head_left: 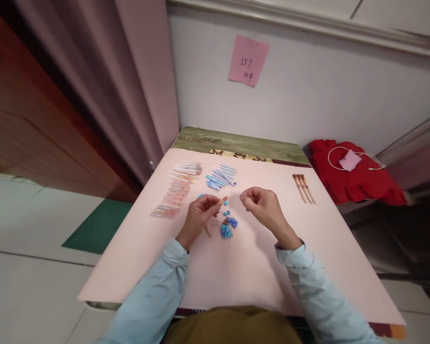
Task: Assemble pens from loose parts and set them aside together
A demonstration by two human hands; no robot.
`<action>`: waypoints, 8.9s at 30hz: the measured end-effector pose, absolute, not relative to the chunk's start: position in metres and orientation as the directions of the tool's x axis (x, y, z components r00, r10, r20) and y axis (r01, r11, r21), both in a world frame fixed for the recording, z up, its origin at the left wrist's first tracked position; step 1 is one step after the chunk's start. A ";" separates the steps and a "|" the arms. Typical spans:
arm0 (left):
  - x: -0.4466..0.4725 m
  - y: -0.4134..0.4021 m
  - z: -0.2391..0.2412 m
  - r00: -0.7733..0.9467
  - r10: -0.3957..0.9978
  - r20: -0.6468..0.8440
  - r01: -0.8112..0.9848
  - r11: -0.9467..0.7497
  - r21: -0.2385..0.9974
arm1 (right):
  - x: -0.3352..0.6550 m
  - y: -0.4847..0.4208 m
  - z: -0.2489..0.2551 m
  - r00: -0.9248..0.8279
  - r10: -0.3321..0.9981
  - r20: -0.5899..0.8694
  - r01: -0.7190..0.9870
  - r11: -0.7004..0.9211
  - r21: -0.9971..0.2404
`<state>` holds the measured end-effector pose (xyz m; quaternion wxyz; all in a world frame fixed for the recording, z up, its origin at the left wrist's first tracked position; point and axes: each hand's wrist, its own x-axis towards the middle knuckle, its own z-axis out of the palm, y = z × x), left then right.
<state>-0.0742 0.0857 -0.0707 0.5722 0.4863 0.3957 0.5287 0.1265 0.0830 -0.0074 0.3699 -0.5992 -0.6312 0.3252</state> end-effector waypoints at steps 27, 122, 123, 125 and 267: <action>-0.073 0.079 -0.079 0.213 0.961 0.175 -0.140 -0.147 0.979 | 0.128 0.071 0.006 -0.095 0.972 -0.215 0.516 -0.136 -0.846; -0.060 0.073 -0.069 0.356 0.902 -0.243 -0.652 0.426 0.627 | 0.135 0.033 -0.028 0.253 0.967 0.035 0.164 -0.007 -0.986; -0.060 0.073 -0.068 0.355 0.902 -0.246 -0.652 0.427 0.626 | 0.135 0.033 -0.027 0.250 0.968 0.035 0.162 -0.006 -0.987; -0.060 0.073 -0.066 0.352 0.903 -0.247 -0.653 0.426 0.626 | 0.134 0.032 -0.026 0.243 0.969 0.034 0.156 -0.004 -0.988; -0.005 0.113 -0.033 0.065 0.968 -0.244 -0.423 0.248 0.872 | 0.126 0.067 -0.040 0.005 0.993 -0.115 -0.037 -0.115 -0.993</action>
